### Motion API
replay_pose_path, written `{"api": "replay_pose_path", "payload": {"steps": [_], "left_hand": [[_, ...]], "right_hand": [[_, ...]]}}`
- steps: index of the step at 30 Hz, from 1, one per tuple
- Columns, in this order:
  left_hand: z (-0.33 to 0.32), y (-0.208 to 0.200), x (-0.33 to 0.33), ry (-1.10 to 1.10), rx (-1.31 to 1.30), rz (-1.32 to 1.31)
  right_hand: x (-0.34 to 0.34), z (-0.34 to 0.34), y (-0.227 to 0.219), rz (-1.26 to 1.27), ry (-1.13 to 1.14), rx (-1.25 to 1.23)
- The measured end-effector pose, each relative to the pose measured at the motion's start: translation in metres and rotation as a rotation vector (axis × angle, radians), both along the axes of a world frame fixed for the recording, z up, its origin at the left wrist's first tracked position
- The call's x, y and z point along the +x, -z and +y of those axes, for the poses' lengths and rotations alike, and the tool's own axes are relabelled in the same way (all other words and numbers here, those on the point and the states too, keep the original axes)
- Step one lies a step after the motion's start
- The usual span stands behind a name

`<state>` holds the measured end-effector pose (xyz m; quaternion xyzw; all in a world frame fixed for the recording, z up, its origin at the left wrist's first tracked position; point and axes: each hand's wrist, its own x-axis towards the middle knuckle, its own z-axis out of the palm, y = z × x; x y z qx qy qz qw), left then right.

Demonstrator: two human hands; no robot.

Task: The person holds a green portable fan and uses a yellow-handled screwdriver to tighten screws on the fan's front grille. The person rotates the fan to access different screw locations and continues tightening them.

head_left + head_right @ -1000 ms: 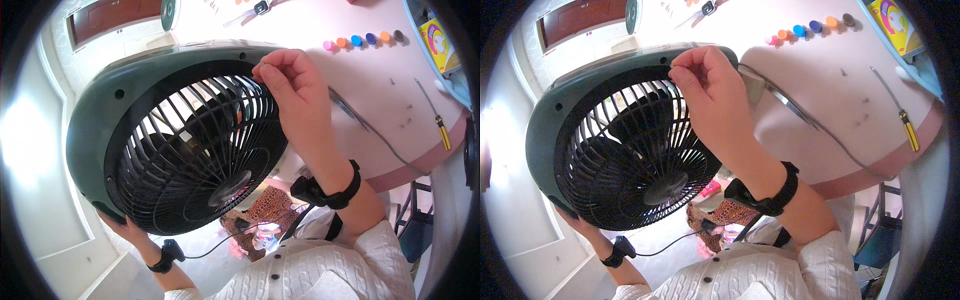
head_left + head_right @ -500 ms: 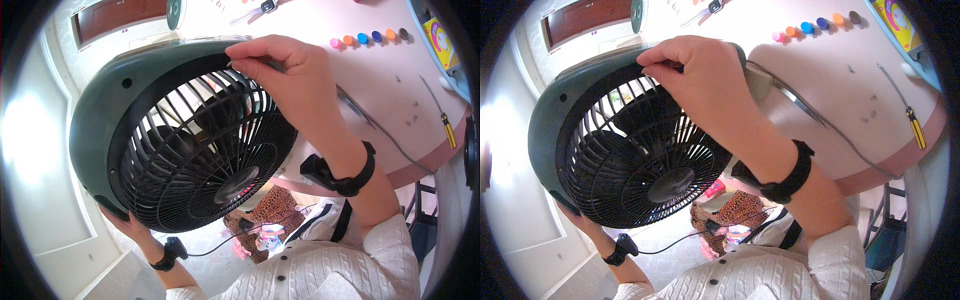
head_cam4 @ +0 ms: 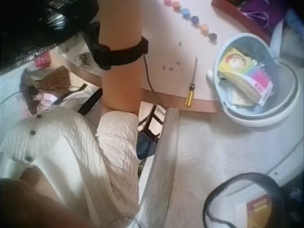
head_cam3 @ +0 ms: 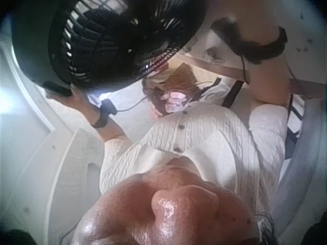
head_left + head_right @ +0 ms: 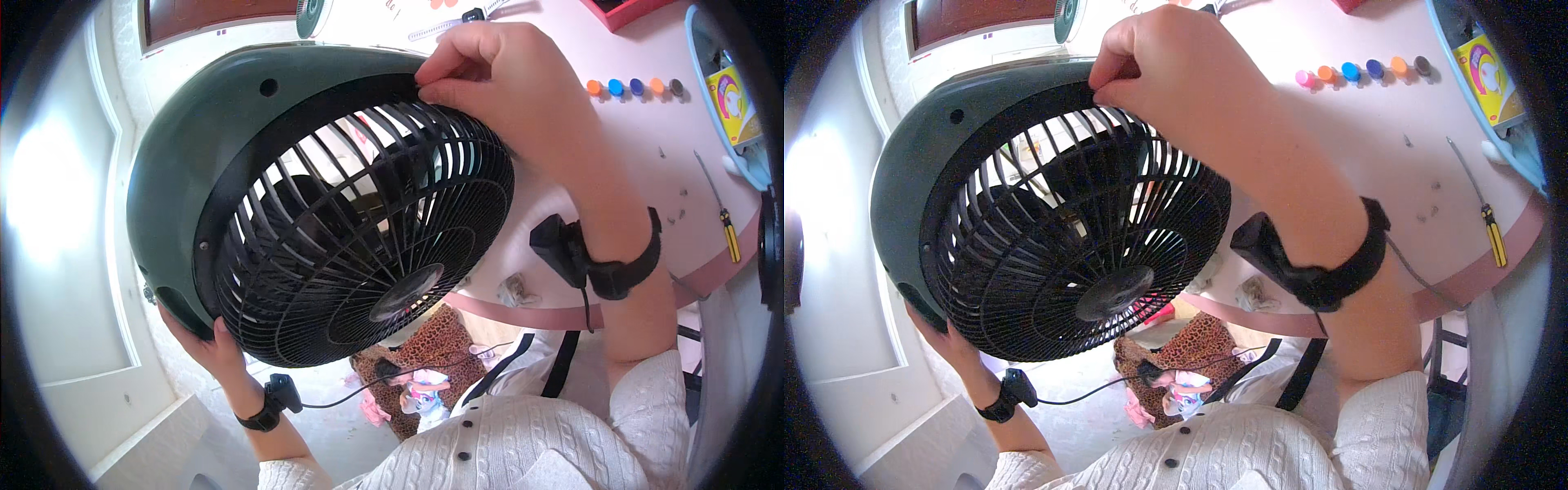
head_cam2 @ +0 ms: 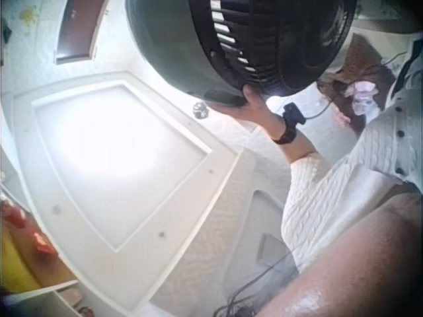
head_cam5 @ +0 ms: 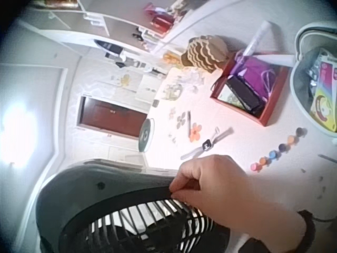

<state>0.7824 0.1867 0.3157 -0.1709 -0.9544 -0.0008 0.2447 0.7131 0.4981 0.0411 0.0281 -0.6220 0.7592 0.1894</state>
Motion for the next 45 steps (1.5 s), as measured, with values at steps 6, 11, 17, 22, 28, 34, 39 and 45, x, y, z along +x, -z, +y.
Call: {"api": "replay_pose_path", "payload": {"steps": [6,11,17,22,28,34,39,45], "left_hand": [[-0.003,0.003,0.000,0.025,0.030,0.004],[0.000,-0.001,-0.002,0.056,0.014,-0.009],[0.004,0.004,-0.001,0.029,0.024,-0.009],[0.001,0.004,0.000,0.021,0.036,0.001],[-0.003,0.001,0.000,0.036,0.018,0.004],[-0.002,0.004,-0.001,0.015,0.011,0.018],[-0.006,0.001,0.000,0.048,0.028,0.007],[-0.007,0.003,0.002,0.039,0.037,0.012]], "right_hand": [[-0.001,0.033,-0.021,-0.188,-0.368,-0.083],[-0.003,0.022,-0.009,-0.204,-0.285,-0.119],[-0.003,0.005,0.002,-0.142,-0.217,-0.152],[-0.004,0.004,-0.003,0.008,-0.051,0.155],[0.004,0.004,-0.012,-0.017,0.095,0.298],[0.008,-0.006,-0.019,0.004,0.277,0.460],[0.006,-0.010,-0.017,0.094,0.397,0.580],[0.010,0.001,-0.017,-0.042,0.089,0.298]]}}
